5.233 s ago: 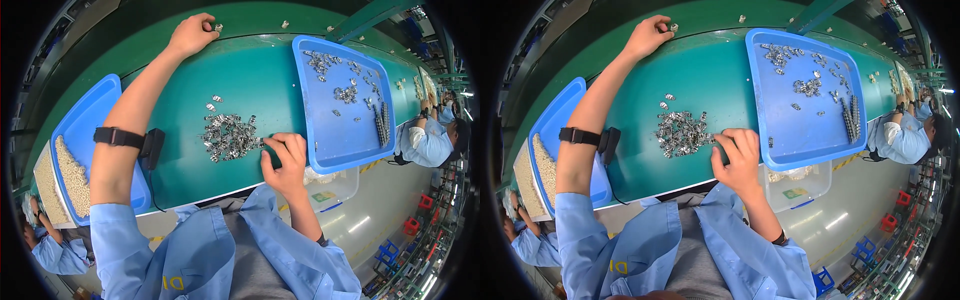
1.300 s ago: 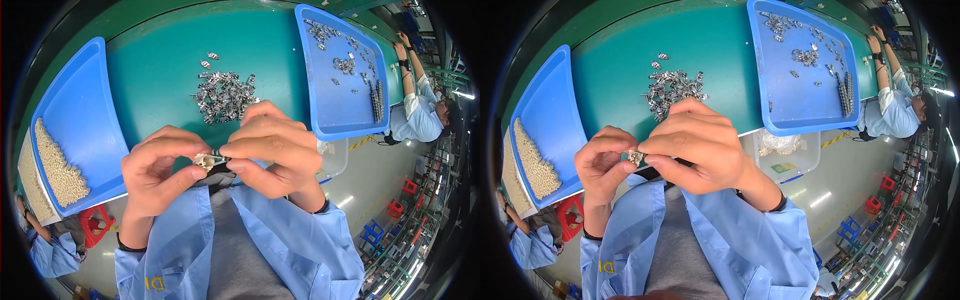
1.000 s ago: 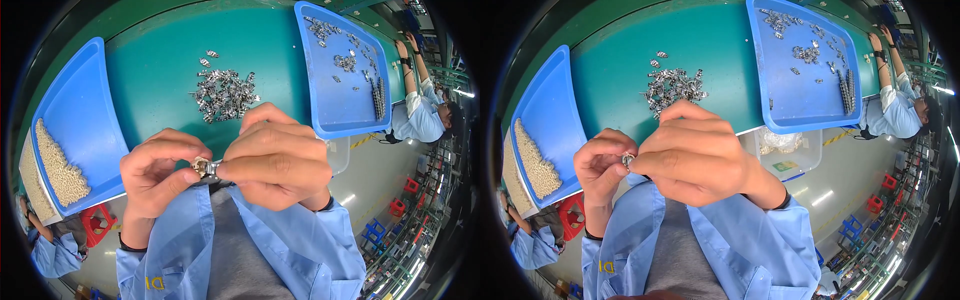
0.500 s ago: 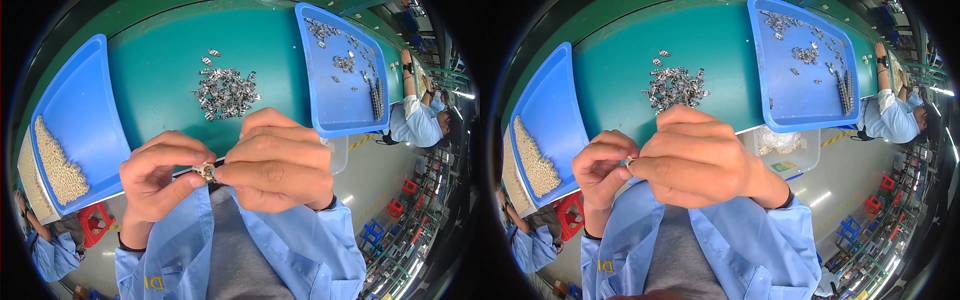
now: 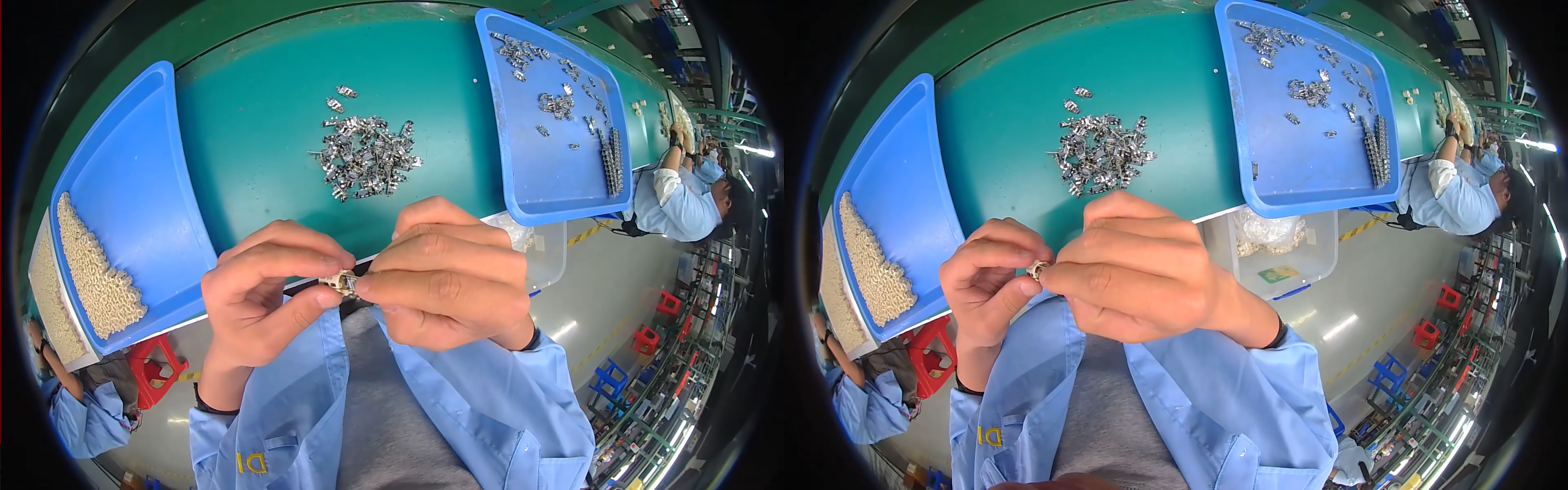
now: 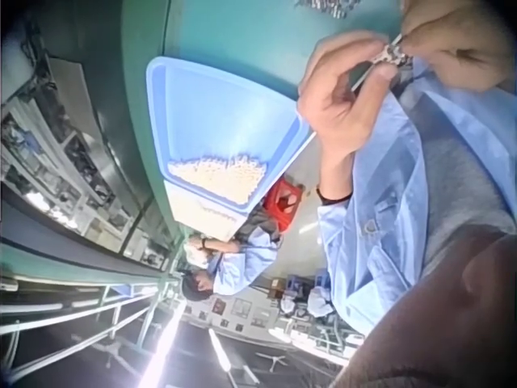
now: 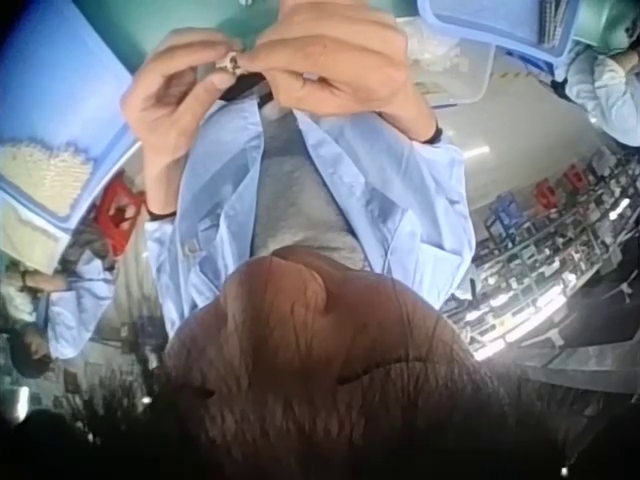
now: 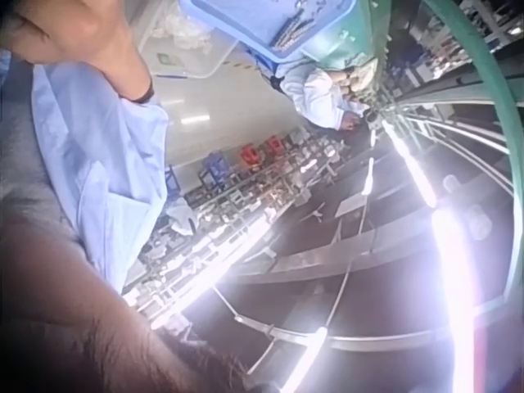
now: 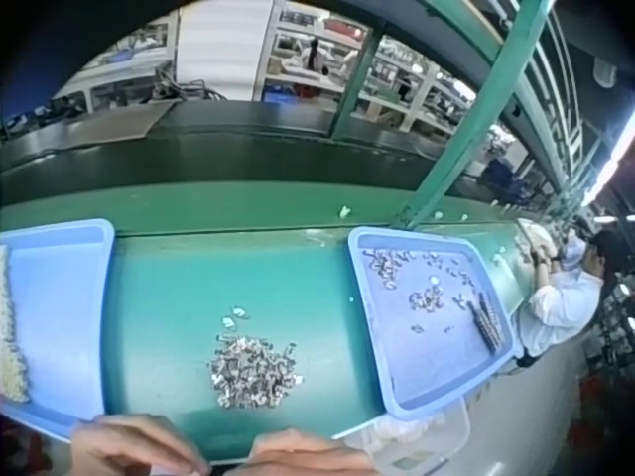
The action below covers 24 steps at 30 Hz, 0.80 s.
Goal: The person picks up a white plastic component and a metal connector by hand, fits the connector into the component, and places the assembled unit onto the green work surface. This process is repeated for additional components and connectors.
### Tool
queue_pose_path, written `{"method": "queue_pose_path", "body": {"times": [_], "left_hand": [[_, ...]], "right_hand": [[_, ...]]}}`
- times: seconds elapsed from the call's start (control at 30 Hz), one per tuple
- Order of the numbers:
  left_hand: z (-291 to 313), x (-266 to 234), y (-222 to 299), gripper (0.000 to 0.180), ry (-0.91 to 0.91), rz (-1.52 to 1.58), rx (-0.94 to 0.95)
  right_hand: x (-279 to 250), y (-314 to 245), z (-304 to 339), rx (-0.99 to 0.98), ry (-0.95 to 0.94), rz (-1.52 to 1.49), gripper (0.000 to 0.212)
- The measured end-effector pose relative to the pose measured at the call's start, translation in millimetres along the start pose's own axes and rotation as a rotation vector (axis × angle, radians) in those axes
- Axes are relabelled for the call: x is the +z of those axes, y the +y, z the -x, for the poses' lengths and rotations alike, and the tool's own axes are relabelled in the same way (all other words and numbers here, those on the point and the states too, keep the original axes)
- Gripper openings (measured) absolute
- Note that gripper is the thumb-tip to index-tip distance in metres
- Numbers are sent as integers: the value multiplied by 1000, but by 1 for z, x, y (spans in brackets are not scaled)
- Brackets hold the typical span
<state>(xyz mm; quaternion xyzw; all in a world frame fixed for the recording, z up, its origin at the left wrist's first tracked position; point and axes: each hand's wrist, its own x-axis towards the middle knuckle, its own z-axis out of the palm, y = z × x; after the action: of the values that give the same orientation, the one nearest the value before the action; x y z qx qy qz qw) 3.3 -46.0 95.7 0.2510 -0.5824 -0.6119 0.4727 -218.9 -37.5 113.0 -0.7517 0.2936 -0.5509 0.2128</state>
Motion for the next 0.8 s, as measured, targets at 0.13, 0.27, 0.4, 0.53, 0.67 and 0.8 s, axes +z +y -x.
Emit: {"method": "queue_pose_path", "body": {"times": [0.13, 0.27, 0.4, 0.53, 0.67, 0.8], "left_hand": [[-1, -1, -1, 25, -17, -38, 42], [-1, 0, -1, 25, -29, -66, 78], [-1, 0, 0, 24, -37, -64, 74], [1, 1, -5, 28, -36, 18, 31], [-3, -2, -8, 34, 20, 181, -192], [-23, -6, -10, 39, -20, 63, -415]], "right_hand": [[-3, -3, 0, 28, -21, 21, 9], [-1, -5, 3, 33, 5, 29, 7], [3, -4, 4, 31, 16, 32, 13], [2, 0, 4, 36, -36, 70, 24], [5, 10, 9, 54, -75, 136, 33], [2, 28, 21, 67, -113, 209, 36]]}}
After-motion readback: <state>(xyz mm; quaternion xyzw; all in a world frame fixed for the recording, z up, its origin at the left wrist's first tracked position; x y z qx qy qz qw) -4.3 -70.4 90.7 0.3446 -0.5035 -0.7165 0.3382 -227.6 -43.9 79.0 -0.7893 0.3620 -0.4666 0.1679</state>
